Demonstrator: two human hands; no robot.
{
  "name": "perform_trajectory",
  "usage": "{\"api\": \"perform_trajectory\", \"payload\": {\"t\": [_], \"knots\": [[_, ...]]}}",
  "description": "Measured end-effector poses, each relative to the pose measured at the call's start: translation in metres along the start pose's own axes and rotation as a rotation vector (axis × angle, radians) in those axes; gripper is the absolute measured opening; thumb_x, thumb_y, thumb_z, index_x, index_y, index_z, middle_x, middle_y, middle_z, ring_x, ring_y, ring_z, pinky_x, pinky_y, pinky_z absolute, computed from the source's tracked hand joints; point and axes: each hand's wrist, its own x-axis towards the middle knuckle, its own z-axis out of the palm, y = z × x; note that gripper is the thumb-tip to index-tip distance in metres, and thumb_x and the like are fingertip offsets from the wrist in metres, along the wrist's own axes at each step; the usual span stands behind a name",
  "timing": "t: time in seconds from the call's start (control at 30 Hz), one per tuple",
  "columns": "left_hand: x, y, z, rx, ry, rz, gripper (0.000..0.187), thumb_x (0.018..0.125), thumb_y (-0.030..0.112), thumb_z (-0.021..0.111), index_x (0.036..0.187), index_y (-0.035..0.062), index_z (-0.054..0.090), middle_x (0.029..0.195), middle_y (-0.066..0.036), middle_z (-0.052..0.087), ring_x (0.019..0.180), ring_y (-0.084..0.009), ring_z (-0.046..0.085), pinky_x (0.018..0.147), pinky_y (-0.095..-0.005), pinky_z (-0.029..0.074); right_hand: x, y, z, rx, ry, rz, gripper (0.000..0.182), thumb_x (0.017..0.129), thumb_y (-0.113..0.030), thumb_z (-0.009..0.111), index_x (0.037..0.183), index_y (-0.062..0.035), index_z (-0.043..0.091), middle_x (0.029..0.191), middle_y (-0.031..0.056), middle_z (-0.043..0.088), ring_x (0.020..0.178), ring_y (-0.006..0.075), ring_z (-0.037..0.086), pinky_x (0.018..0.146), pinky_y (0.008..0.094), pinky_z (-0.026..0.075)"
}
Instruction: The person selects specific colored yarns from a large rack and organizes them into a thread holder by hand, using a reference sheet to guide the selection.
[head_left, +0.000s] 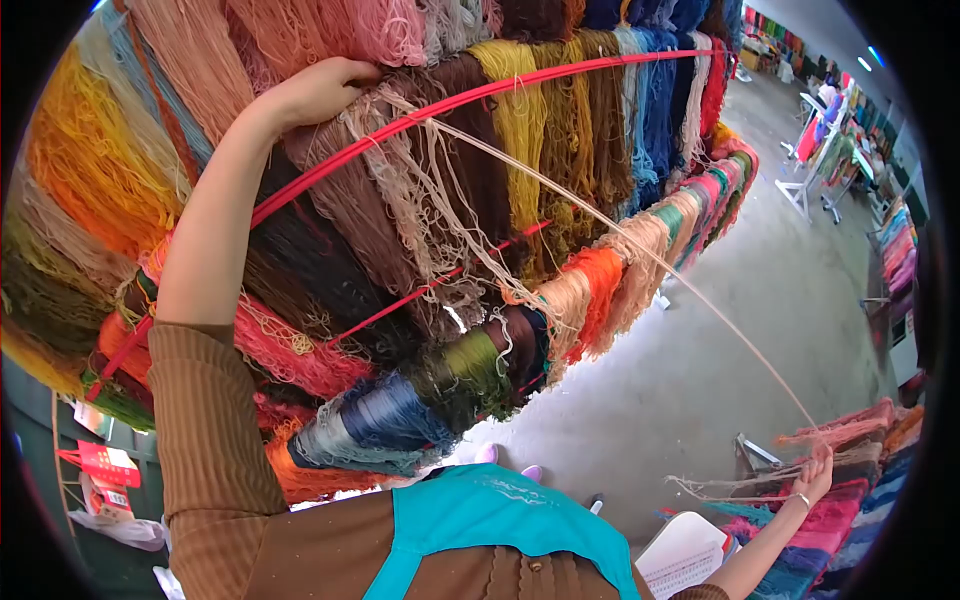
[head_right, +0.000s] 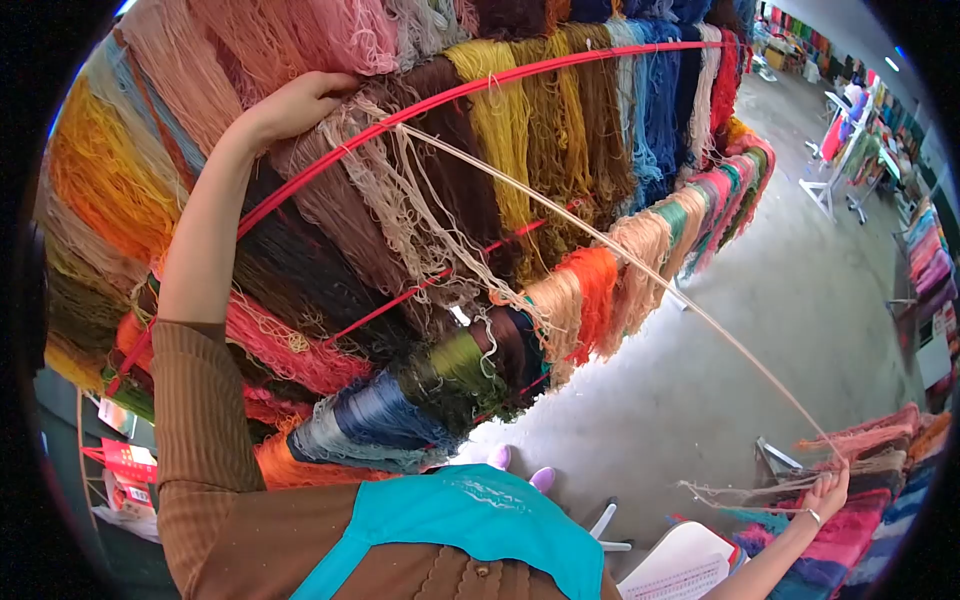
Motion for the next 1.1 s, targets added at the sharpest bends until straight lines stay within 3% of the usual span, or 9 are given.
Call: {"api": "perform_trajectory", "payload": {"t": [0.13, 0.2, 0.3, 0.4, 0.57, 0.7, 0.9, 0.97, 1.1], "knots": [[-0.036, 0.056, 0.003, 0.437, 0.376, -0.131, 0.029, 0.090, 0.009, 0.051, 0.114, 0.0031, 0.066, 0.103, -0.016, 0.068, 0.099, -0.0357, 0.064, 0.086, -0.0430, 0.052, 0.007, 0.003, 0.000, 0.135, -0.048, 0.097, 0.023, 0.103, -0.016, 0.049, 0.118, -0.0026, 0.061, 0.054, -0.0074, 0.022, 0.040, 0.0028, 0.019, 0.031, 0.0203, 0.015], [-0.064, 0.086, 0.013, 0.453, 0.769, 0.130, 0.021, 0.091, 0.006, 0.053, 0.107, 0.0021, 0.066, 0.088, -0.012, 0.067, 0.081, -0.0258, 0.067, 0.072, -0.0377, 0.055, 0.008, 0.004, -0.005, 0.162, -0.078, 0.111, 0.023, 0.103, -0.016, 0.048, 0.118, -0.0026, 0.060, 0.054, -0.0073, 0.021, 0.040, 0.0028, 0.019, 0.031, 0.0203, 0.015], [-0.109, 0.116, 0.070, -0.835, 0.576, -0.139, 0.019, 0.097, 0.004, 0.049, 0.106, 0.0020, 0.065, 0.083, -0.005, 0.065, 0.069, -0.0102, 0.062, 0.062, -0.0253, 0.052, -0.007, -0.003, 0.004, 0.192, -0.087, 0.133, 0.024, 0.104, -0.017, 0.046, 0.118, -0.0027, 0.060, 0.054, -0.0072, 0.021, 0.040, 0.0029, 0.018, 0.031, 0.0202, 0.015], [-0.099, 0.118, 0.147, -1.428, 0.398, -0.444, 0.029, 0.098, 0.006, 0.049, 0.124, -0.0010, 0.057, 0.117, -0.013, 0.063, 0.098, -0.0167, 0.063, 0.081, -0.0296, 0.054, -0.004, -0.004, 0.003, 0.187, -0.079, 0.151, 0.025, 0.105, -0.017, 0.045, 0.120, -0.0032, 0.059, 0.054, -0.0072, 0.021, 0.040, 0.0029, 0.018, 0.031, 0.0200, 0.015], [-0.044, 0.075, 0.215, -0.937, 1.146, -0.528, 0.037, 0.093, 0.006, 0.054, 0.129, -0.0036, 0.051, 0.121, -0.014, 0.061, 0.109, -0.0212, 0.059, 0.097, -0.0321, 0.043, 0.019, -0.001, -0.001, 0.202, -0.146, 0.142, 0.025, 0.105, -0.019, 0.043, 0.118, -0.0044, 0.059, 0.055, -0.0073, 0.021, 0.039, 0.0031, 0.018, 0.030, 0.0196, 0.015], [-0.023, 0.090, 0.202, -0.956, 1.377, -0.510, 0.038, 0.093, 0.006, 0.056, 0.130, -0.0030, 0.051, 0.115, -0.012, 0.063, 0.097, -0.0197, 0.062, 0.088, -0.0317, 0.049, 0.025, 0.003, -0.001, 0.193, -0.123, 0.134, 0.023, 0.105, -0.020, 0.044, 0.111, -0.0052, 0.060, 0.054, -0.0076, 0.023, 0.039, 0.0027, 0.019, 0.030, 0.0197, 0.014], [-0.006, 0.084, 0.174, -1.138, 1.219, -0.633, 0.028, 0.093, 0.005, 0.059, 0.121, -0.0028, 0.057, 0.095, -0.008, 0.068, 0.083, -0.0166, 0.063, 0.078, -0.0310, 0.051, 0.021, 0.002, 0.002, 0.149, -0.070, 0.149, 0.023, 0.105, -0.022, 0.046, 0.108, -0.0066, 0.062, 0.053, -0.0080, 0.026, 0.038, 0.0026, 0.019, 0.030, 0.0196, 0.014], [0.002, 0.061, 0.191, -0.717, 1.301, -0.478, 0.026, 0.095, 0.009, 0.056, 0.117, -0.0038, 0.058, 0.097, -0.016, 0.069, 0.086, -0.0274, 0.066, 0.082, -0.0389, 0.050, 0.021, 0.003, 0.004, 0.152, -0.075, 0.156, 0.023, 0.104, -0.023, 0.046, 0.107, -0.0067, 0.063, 0.053, -0.0081, 0.027, 0.038, 0.0026, 0.018, 0.030, 0.0196, 0.013], [-0.010, 0.062, 0.183, -0.579, 1.148, -0.538, 0.030, 0.099, 0.017, 0.044, 0.118, -0.0023, 0.057, 0.104, -0.030, 0.063, 0.101, -0.0481, 0.057, 0.085, -0.0466, 0.046, 0.030, 0.004, 0.005, 0.199, -0.086, 0.231, 0.023, 0.104, -0.022, 0.047, 0.107, -0.0063, 0.062, 0.053, -0.0074, 0.025, 0.038, 0.0034, 0.019, 0.030, 0.0204, 0.014]]}}
